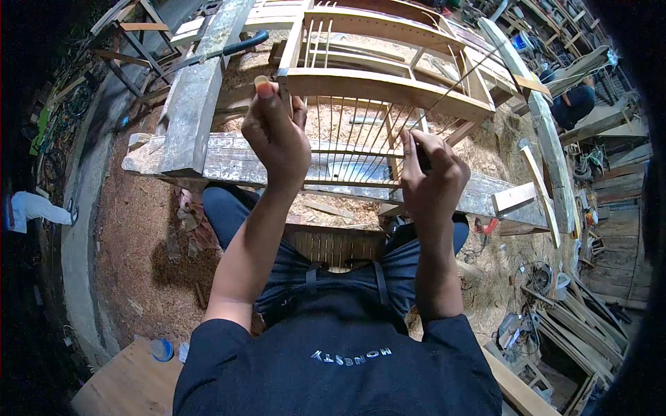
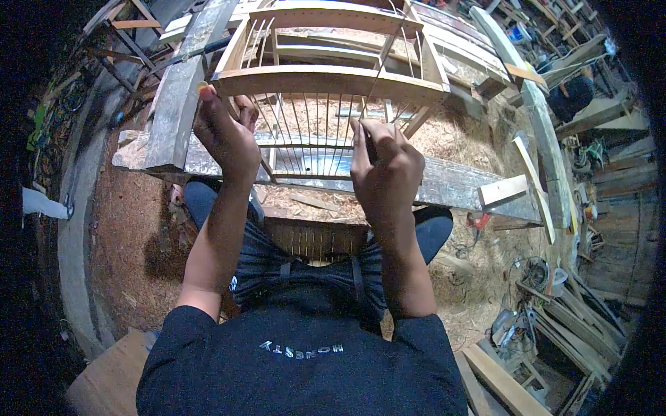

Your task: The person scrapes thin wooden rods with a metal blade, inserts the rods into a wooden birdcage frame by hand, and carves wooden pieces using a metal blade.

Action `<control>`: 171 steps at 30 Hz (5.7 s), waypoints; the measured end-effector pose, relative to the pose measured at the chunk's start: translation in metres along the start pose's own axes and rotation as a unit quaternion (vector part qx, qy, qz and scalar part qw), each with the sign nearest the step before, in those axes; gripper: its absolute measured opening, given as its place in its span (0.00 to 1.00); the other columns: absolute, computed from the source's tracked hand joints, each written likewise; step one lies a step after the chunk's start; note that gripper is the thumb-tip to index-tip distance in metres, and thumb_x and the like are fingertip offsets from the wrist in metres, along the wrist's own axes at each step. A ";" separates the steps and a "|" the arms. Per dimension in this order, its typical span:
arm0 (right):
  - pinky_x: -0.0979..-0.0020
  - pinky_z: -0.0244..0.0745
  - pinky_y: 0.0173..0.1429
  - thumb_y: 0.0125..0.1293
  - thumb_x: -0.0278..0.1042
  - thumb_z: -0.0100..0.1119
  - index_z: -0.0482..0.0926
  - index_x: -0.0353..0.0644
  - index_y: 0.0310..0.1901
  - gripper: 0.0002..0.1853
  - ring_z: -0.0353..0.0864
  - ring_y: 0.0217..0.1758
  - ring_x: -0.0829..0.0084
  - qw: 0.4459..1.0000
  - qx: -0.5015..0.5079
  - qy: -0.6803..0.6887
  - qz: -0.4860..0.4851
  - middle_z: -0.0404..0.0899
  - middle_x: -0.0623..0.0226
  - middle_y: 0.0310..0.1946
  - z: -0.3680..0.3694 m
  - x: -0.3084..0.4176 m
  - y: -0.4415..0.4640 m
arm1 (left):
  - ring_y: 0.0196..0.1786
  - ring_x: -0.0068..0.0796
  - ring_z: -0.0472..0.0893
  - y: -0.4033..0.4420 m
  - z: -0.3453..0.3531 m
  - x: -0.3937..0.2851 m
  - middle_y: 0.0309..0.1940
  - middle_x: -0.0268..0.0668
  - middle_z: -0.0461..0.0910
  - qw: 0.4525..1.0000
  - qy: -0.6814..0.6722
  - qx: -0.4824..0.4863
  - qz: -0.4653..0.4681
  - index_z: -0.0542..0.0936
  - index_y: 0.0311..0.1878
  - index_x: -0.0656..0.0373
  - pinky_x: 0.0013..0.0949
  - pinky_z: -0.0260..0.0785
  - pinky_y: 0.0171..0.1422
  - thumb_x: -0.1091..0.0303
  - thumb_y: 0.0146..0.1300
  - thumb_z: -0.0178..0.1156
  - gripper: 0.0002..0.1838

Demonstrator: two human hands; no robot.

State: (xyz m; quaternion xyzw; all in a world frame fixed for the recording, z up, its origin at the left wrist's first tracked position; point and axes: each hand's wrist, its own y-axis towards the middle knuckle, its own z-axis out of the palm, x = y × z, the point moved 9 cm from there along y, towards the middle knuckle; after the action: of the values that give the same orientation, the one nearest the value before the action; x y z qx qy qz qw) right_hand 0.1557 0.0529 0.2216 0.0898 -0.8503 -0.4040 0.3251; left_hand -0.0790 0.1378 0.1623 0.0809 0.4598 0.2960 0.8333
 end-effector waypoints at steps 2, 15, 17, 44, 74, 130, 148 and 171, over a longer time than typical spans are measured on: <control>0.64 0.79 0.34 0.64 0.23 0.67 0.86 0.38 0.38 0.02 0.89 0.30 0.59 0.993 0.097 -0.032 0.064 0.87 0.51 0.32 0.015 -0.012 -0.003 | 0.30 0.10 0.67 0.001 0.003 0.000 0.26 0.23 0.69 1.000 -0.009 0.015 -0.001 0.76 0.35 0.58 0.23 0.71 0.39 0.48 0.76 0.59 0.22; 0.65 0.82 0.39 0.67 0.26 0.65 0.86 0.35 0.40 0.04 0.90 0.34 0.58 0.979 0.148 0.013 0.137 0.87 0.51 0.29 0.018 -0.019 -0.006 | 0.32 0.13 0.71 -0.001 0.004 -0.006 0.27 0.24 0.70 1.000 0.026 -0.006 -0.009 0.74 0.34 0.59 0.22 0.72 0.41 0.45 0.76 0.57 0.24; 0.64 0.81 0.38 0.66 0.24 0.64 0.86 0.36 0.39 0.03 0.90 0.33 0.56 0.974 0.187 0.004 0.125 0.87 0.49 0.30 0.024 -0.026 -0.012 | 0.32 0.13 0.72 0.000 0.004 -0.007 0.27 0.25 0.70 0.999 0.040 0.001 0.008 0.74 0.34 0.59 0.23 0.73 0.41 0.46 0.76 0.57 0.24; 0.67 0.81 0.36 0.68 0.27 0.67 0.81 0.37 0.30 0.08 0.88 0.32 0.66 0.990 0.089 0.017 0.105 0.84 0.59 0.31 0.026 -0.060 -0.094 | 0.32 0.12 0.70 -0.002 0.000 0.001 0.27 0.25 0.70 0.999 0.020 -0.006 -0.040 0.73 0.34 0.57 0.23 0.72 0.41 0.45 0.76 0.58 0.24; 0.65 0.80 0.42 0.64 0.24 0.68 0.86 0.39 0.38 0.03 0.88 0.37 0.55 0.987 0.097 0.027 0.126 0.87 0.56 0.34 0.068 -0.087 -0.123 | 0.21 0.10 0.67 0.002 0.015 -0.015 0.18 0.24 0.67 0.998 0.061 -0.002 -0.001 0.71 0.27 0.57 0.20 0.57 0.24 0.42 0.78 0.51 0.29; 0.58 0.79 0.39 0.66 0.28 0.66 0.84 0.41 0.41 0.04 0.86 0.37 0.49 0.985 0.150 0.035 0.084 0.86 0.53 0.35 0.076 -0.098 -0.134 | 0.23 0.11 0.66 0.000 0.015 -0.017 0.20 0.25 0.68 0.998 0.063 -0.002 -0.008 0.70 0.27 0.57 0.20 0.57 0.25 0.42 0.78 0.51 0.29; 0.61 0.82 0.37 0.65 0.26 0.66 0.83 0.38 0.43 0.06 0.88 0.35 0.54 0.991 0.130 -0.040 -0.009 0.87 0.55 0.36 0.082 -0.093 -0.150 | 0.22 0.10 0.67 0.001 0.013 -0.015 0.19 0.24 0.66 0.997 0.068 -0.021 0.001 0.68 0.26 0.57 0.18 0.64 0.29 0.42 0.78 0.51 0.30; 0.60 0.82 0.39 0.70 0.29 0.63 0.81 0.41 0.43 0.04 0.88 0.36 0.54 0.990 0.118 -0.021 0.068 0.86 0.55 0.34 0.076 -0.084 -0.125 | 0.22 0.10 0.68 0.003 0.009 -0.008 0.19 0.24 0.65 0.999 0.044 -0.005 -0.014 0.69 0.28 0.56 0.18 0.67 0.30 0.46 0.78 0.54 0.26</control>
State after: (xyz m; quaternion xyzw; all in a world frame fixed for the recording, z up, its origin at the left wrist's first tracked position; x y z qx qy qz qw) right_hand 0.1593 0.0533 0.0527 0.0608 -0.9028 -0.2794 0.3212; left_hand -0.0761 0.1376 0.1743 0.0573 0.4955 0.2899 0.8168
